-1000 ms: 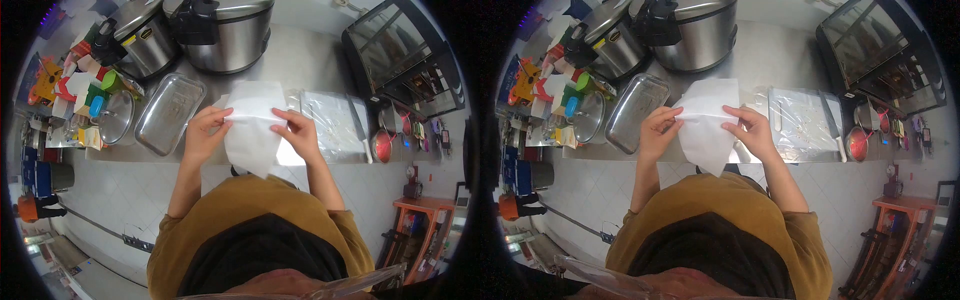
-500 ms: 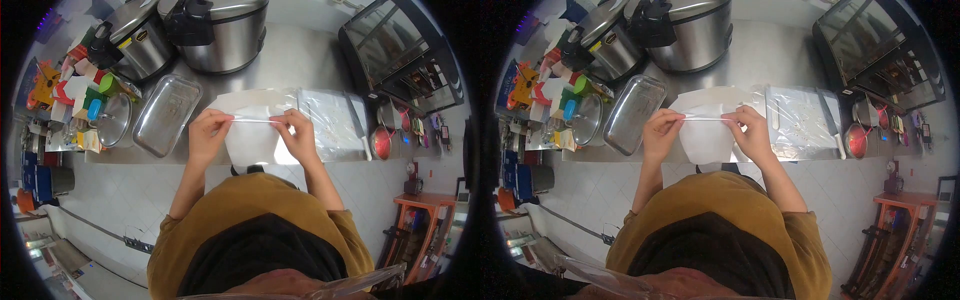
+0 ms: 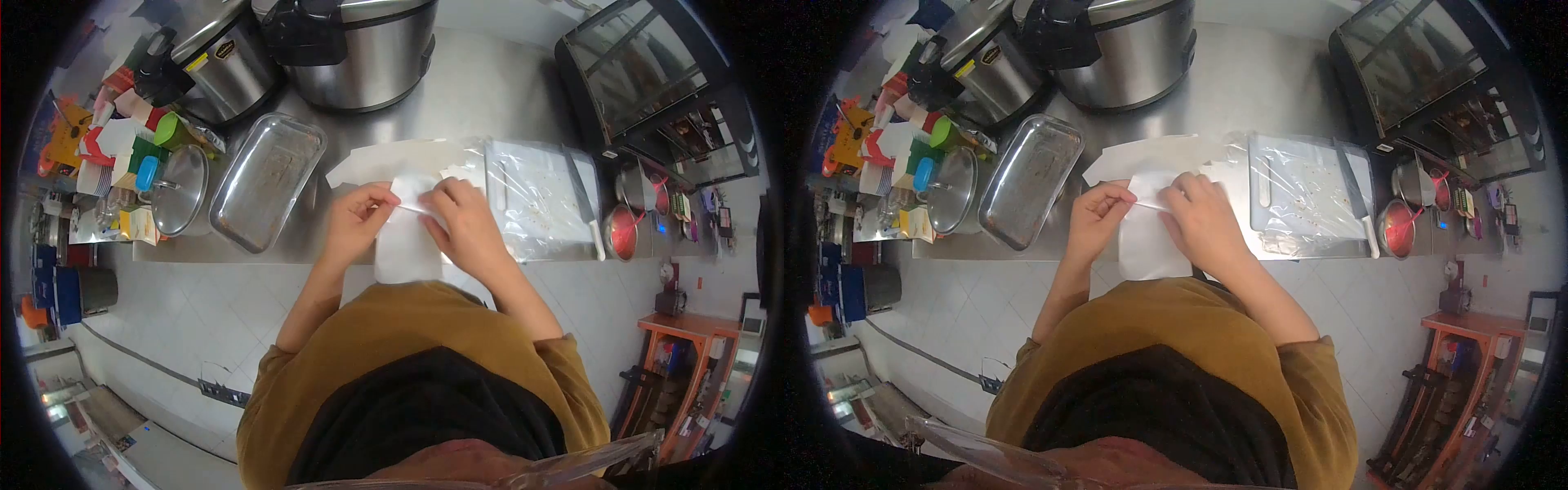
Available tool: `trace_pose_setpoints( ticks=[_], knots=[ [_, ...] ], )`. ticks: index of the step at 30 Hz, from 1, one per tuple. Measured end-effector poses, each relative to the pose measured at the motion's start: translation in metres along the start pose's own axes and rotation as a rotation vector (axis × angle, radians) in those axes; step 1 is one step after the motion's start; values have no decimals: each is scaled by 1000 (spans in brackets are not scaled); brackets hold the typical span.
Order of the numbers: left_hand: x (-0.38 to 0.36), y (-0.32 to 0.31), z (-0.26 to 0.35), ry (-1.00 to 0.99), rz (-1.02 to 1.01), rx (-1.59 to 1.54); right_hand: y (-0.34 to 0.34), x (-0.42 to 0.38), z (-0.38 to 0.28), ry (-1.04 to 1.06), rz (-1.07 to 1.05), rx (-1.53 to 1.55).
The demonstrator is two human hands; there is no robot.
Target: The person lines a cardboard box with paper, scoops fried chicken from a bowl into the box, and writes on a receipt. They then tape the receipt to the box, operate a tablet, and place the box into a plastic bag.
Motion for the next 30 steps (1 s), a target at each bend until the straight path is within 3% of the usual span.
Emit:
trace_pose_setpoints(
  ticks=[2, 5, 8, 11, 14, 17, 20, 26, 30],
  knots=[
    [5, 2, 5, -104, -87, 35, -6, 5, 5, 18, 72, 109],
    [23, 5, 11, 41, -263, -808, 0, 14, 5, -48, 174, 312],
    [29, 9, -56, 137, -77, -815, -12, 18, 17, -141, 261, 398],
    [35, -17, -116, 96, -142, -290, -42, 16, 41, -240, 257, 386],
    [18, -20, -182, 311, -62, -879, -68, 8, 61, -366, 181, 402],
    [17, -34, -109, 430, -209, -1291, -73, 7, 69, -454, 127, 431],
    [26, -21, -116, 562, -312, -1353, -76, 11, 77, -507, 108, 421],
    [14, 4, -100, 497, -50, -1189, -113, 14, 116, -578, 54, 333],
    [2, 42, -132, 458, 172, -22, -128, 15, 114, -589, 2, 333]
  ],
)
Point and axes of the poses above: each hand's wrist, its own x-axis towards the middle knuckle, its own y-axis out of the back of the hand, z = x × y, the point moved 5 cm from there along x, towards the middle knuckle, and after that the axes turned 4 degrees about -z, right-handed, at the moved point
